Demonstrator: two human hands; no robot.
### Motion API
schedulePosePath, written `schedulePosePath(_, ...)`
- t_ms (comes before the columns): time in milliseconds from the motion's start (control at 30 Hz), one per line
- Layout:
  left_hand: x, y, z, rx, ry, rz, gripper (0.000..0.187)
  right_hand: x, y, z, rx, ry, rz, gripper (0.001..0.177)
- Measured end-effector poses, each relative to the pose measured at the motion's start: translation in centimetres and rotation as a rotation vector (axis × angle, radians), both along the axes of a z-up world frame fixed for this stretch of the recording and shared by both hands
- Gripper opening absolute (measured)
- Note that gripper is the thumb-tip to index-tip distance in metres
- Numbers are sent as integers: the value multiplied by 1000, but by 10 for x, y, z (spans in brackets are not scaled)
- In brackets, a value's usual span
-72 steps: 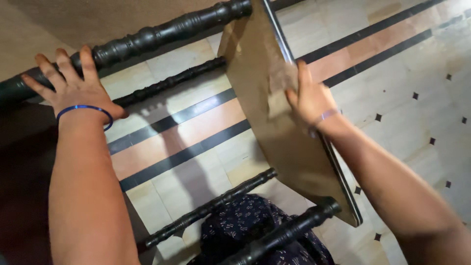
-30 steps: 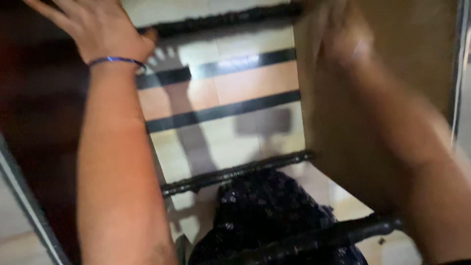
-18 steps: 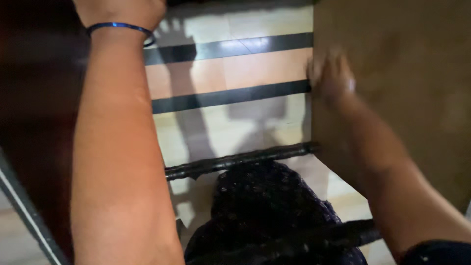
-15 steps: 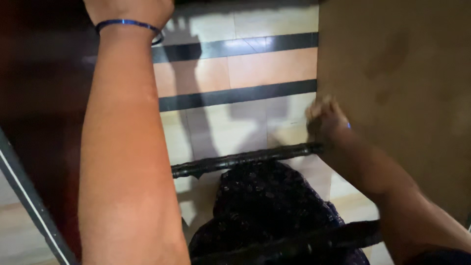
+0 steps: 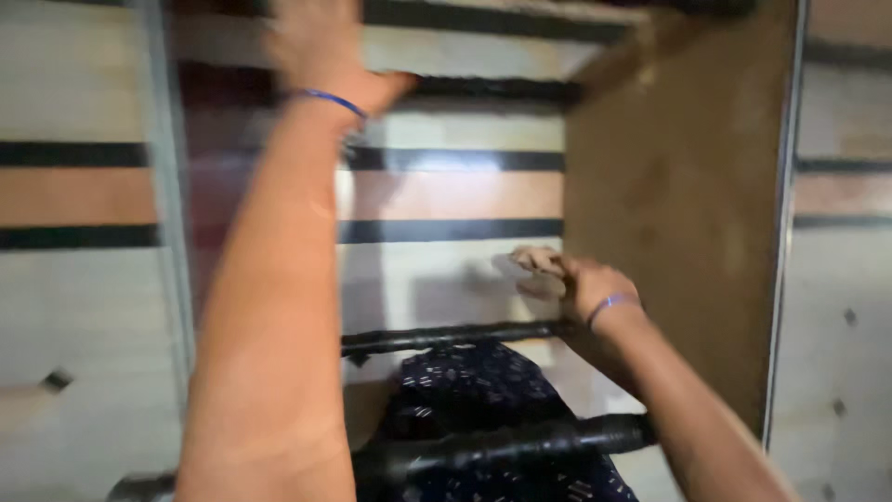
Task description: The person wipes the legs and frame of a wooden chair using a cloth. The chair is turned upside down to access the legs, and the person cleans each leg and the connecting frame with a cloth.
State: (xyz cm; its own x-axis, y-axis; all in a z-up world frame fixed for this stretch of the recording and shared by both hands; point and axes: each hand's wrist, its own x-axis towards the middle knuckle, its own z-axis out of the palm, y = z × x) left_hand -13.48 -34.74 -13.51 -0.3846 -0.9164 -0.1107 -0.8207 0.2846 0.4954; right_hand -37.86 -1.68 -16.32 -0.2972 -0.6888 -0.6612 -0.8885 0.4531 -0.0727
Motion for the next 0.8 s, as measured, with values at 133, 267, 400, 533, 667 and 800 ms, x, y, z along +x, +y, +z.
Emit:
schedulePosePath(133,59,119,54,-184,621,-201,86,66,9,40,49,-175,-177,44)
schedulePosePath(267,184,241,63,-261,507,187,54,101,6,67,-139,-485,-36,45)
schedulePosePath(400,272,303,47,-115,475,735,46,147,-5,89,-166,-581,-52,43)
schedulePosePath(533,290,333,17,-10,483,969,44,223,-18,102,-526,-729,104,41)
schedulePosePath(667,293,328,-22,-644,122,920,29,327,5,106,-591,-889,139,41)
schedulePosePath(800,331,290,-51,360,235,894,27,394,41,102,-587,-668,745,31)
